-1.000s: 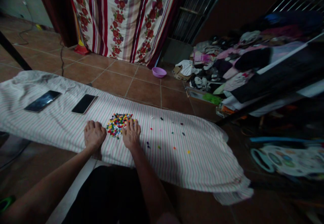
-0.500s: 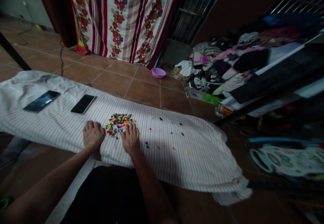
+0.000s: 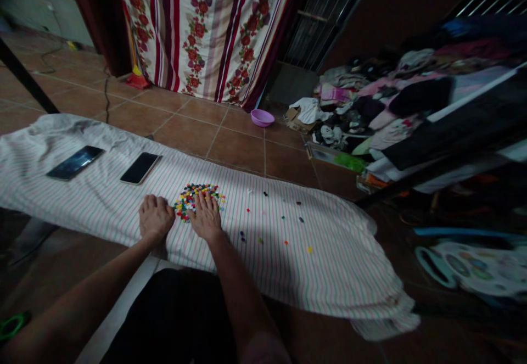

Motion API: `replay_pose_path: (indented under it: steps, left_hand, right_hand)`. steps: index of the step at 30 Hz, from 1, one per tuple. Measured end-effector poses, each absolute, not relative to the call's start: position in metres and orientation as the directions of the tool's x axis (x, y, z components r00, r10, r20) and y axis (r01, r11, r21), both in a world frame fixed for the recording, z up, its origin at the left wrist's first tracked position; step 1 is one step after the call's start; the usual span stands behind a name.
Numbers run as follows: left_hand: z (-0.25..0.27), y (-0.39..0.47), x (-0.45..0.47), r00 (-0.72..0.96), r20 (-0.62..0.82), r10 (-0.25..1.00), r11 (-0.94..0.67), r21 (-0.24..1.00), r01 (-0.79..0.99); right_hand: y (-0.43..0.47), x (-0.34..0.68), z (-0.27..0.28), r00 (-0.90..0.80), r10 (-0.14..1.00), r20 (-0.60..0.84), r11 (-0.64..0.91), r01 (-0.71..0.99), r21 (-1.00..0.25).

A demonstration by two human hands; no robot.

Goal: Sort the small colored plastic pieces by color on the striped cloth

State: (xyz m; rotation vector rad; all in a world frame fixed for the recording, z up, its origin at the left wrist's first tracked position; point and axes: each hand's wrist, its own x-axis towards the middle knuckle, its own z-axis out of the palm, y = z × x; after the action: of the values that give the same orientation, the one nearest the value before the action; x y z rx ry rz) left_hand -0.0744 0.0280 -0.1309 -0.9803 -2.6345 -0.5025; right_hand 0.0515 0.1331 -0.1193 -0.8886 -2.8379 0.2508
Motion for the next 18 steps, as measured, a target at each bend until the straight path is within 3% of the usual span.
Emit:
replay_pose_path:
  steps: [6,10,18]
  left_hand:
    - [-0.132,0.029,-0.075,-0.726,0.383,0.571,0.706,0.222,0.672]
    - [-0.132,0.029,-0.075,-0.731,0.375,0.57,0.715,0.213,0.666]
    - [-0.129,0.027,-0.075,-0.734,0.353,0.58,0.704,0.237,0.67]
  right_hand:
    - [0.127,0.055,-0.116,-0.837,0.526,0.148,0.848,0.503,-0.169]
    - [0.13,0.042,-0.115,-0.864,0.491,0.108,0.865,0.471,-0.172]
    - [0.132,0.028,-0.11,-0.828,0.555,0.076,0.818,0.528,-0.23]
